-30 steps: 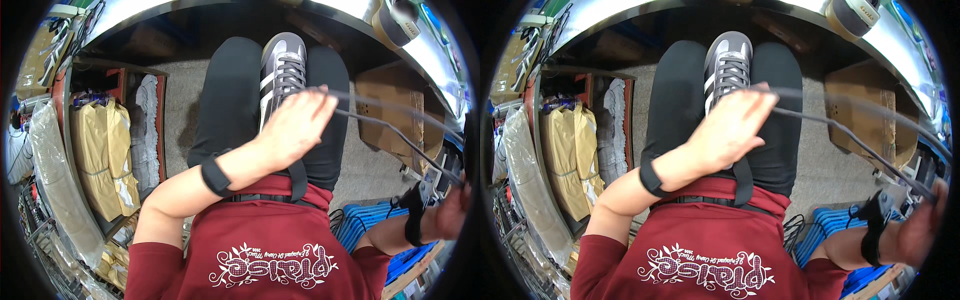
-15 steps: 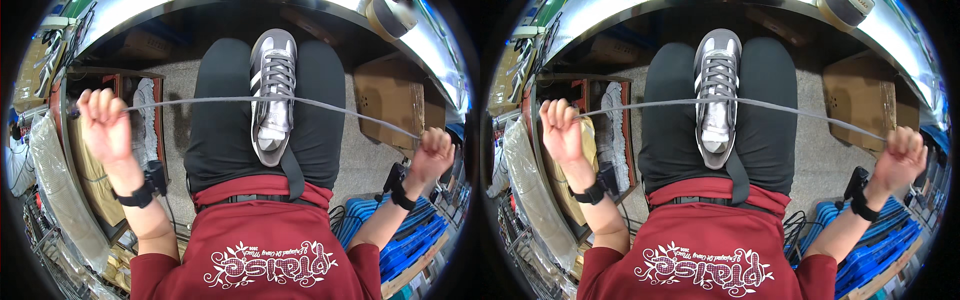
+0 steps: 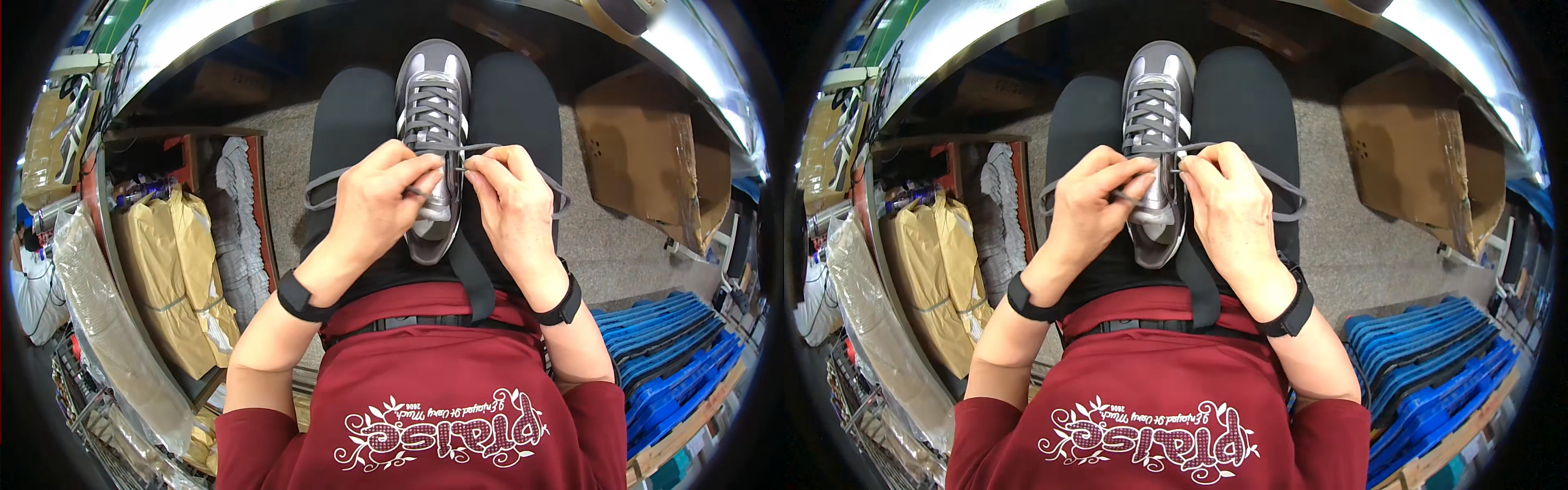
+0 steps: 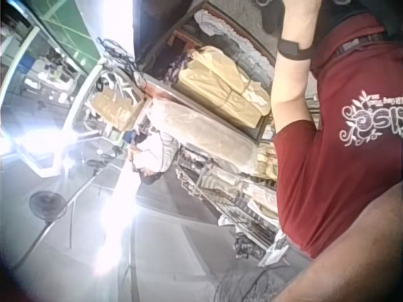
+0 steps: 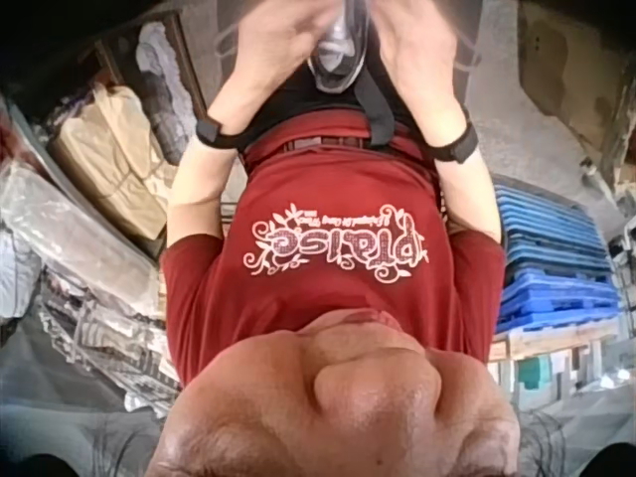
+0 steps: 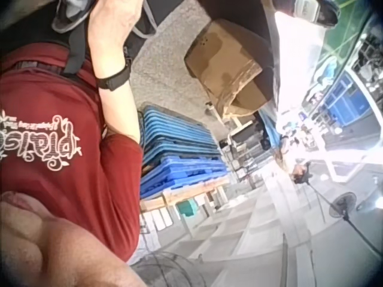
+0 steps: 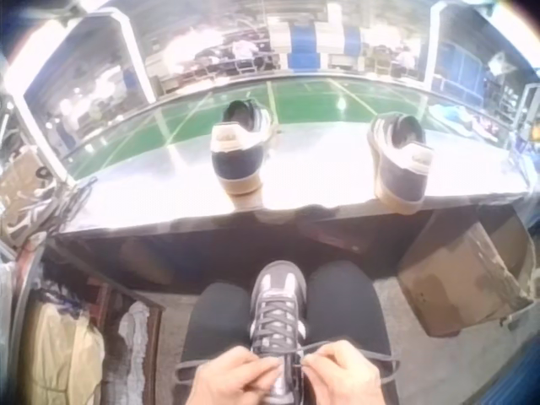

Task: The recorder is assembling and lacing shoes on a production line.

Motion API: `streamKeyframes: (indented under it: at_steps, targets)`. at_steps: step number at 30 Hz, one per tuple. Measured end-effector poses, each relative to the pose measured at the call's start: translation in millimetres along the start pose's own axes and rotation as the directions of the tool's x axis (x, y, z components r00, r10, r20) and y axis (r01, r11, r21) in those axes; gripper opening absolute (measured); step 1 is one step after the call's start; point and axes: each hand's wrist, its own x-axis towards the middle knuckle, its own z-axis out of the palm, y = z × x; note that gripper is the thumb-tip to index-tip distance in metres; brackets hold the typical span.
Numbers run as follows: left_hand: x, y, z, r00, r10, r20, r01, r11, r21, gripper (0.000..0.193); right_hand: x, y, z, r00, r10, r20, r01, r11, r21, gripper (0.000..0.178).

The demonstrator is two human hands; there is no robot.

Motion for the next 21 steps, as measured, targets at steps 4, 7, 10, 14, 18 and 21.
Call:
streamKeyframes:
  at_steps: [4, 7, 10, 14, 18, 21]
  targets:
    - [7.4, 7.0, 2.2, 0.998, 0.058, 0.007, -0.058, 0.993, 0.107, 0.019, 2.2, 0.7, 2.3, 0.999, -0.051, 0.017, 0.052, 0.996, -0.074, 0.012]
    - [9.1, 8.2, 4.0, 0.998, 0.043, 0.039, -0.046, 0.994, 0.098, 0.019, 0.3, 2.2, 6.5, 0.989, -0.149, 0.000, 0.148, 0.981, -0.124, 0.020]
    - [12.1, 6.9, 7.9, 0.994, 0.091, 0.059, -0.099, 0.985, 0.144, 0.015, -8.6, -3.7, 12.3, 0.998, 0.024, -0.053, -0.023, 1.000, 0.012, 0.040]
    - [14.9, -0.2, 7.3, 0.990, 0.043, 0.132, -0.064, 0.986, 0.156, 0.021, -16.8, -8.9, 12.1, 1.000, -0.017, 0.021, 0.015, 0.997, 0.072, 0.038]
    - [14.1, -3.2, 16.2, 0.975, 0.216, 0.052, -0.222, 0.958, 0.181, 0.014, -14.5, -7.2, 14.9, 0.995, 0.091, 0.033, -0.095, 0.986, 0.135, 0.038]
    - [2.4, 16.4, 10.7, 0.962, 0.273, 0.015, -0.267, 0.925, 0.271, 0.010, -16.1, -12.9, 10.5, 0.998, -0.064, 0.005, 0.064, 0.996, -0.070, 0.040]
